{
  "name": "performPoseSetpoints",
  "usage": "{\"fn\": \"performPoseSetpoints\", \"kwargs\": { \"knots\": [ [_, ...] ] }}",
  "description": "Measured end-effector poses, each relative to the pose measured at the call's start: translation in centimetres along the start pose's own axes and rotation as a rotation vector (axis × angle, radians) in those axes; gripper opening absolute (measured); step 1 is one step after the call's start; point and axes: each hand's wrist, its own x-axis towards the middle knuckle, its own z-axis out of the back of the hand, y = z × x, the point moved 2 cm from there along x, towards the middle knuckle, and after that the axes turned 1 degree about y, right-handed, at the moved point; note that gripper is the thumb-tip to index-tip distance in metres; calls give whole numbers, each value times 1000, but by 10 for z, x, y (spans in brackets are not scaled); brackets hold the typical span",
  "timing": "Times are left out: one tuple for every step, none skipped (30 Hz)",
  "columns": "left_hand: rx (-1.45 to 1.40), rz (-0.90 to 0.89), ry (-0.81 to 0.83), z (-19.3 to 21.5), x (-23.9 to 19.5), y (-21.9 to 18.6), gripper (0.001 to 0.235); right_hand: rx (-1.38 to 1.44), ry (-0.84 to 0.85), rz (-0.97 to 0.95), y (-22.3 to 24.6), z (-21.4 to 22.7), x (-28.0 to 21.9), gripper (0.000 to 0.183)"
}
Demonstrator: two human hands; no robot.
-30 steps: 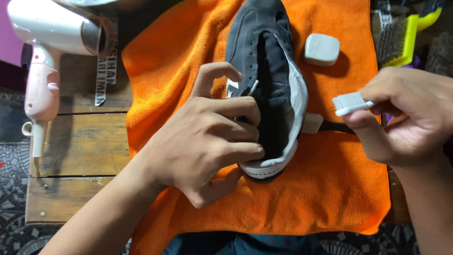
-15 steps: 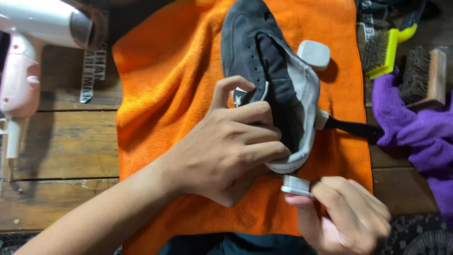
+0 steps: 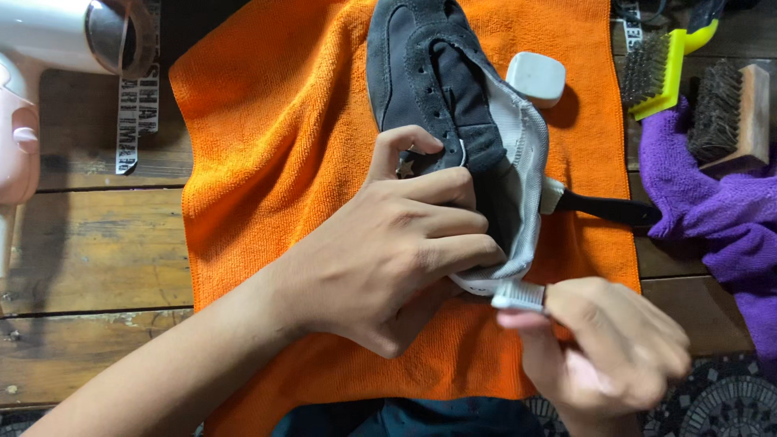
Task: The person scrubs the white rubber sole and collar of a black sneaker using a small white brush and a cleaning solution. They repeatedly dip the brush into a metal bowl of white liquid and scrub different sections of the shoe's edge. Finally, the person wipes the cleaned areas with a purple cloth.
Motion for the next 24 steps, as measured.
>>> {"fn": "performPoseSetpoints", "kwargs": {
  "knots": [
    [0,2,2,0,0,0,23,2,1,-2,2,-2,2,33],
    [-7,1,3,0,0,1,23,0,24,72,4,-4,4,39],
    [-14,0,5,-1,0,1,23,-2,48,146,6,-6,6,47],
    [-22,-2,10,0,0,1,23,-6,49,138,5,-5,6,47],
    [-34,2,16,1,0,1,24,12,48,113,4,-4,7,46],
    [-40,5,21,2,1,1,25,32,42,95,2,-4,8,46],
    [-40,2,23,2,1,1,25,30,40,93,3,-4,6,46],
    [-36,3,24,2,1,2,27,-3,34,88,4,-4,5,47],
    [-32,3,26,2,1,2,30,-35,28,84,5,-4,4,47],
    [-33,7,25,1,0,2,30,-32,30,84,5,-5,5,47],
    [-14,-5,9,0,0,1,20,-30,34,89,5,-5,5,49],
    [1,-18,-5,-1,-1,1,9,-31,38,91,6,-5,5,51],
    [-2,-17,-4,-2,-1,0,9,-31,41,88,6,-3,0,51],
    [-5,-17,-7,-2,-1,0,12,-40,24,14,3,-1,-3,48],
    [-7,-17,-10,-2,0,0,14,-49,8,-59,1,0,-6,46],
    [-2,-17,-13,-2,-1,0,14,-46,6,-54,1,-2,-2,46],
    [8,-14,-13,-2,-1,0,14,-47,21,44,2,-4,1,48],
    [4,-13,-8,-5,-2,-1,13,-51,42,130,5,-4,1,49],
    [-3,-13,-5,-6,-3,-2,13,-54,46,124,6,-3,0,49],
    [9,-7,-7,-6,-3,-1,13,-31,14,30,5,0,0,44],
    [20,0,-9,-6,-3,-1,14,-8,-18,-63,4,2,0,40],
    [25,3,-15,-6,-3,0,14,-5,-17,-55,4,1,0,40],
    [32,-4,-15,-6,-3,0,13,-42,17,26,5,-1,1,43],
    [34,-12,-7,-6,-3,-1,11,-79,50,99,9,-3,0,46]
  ]
}}
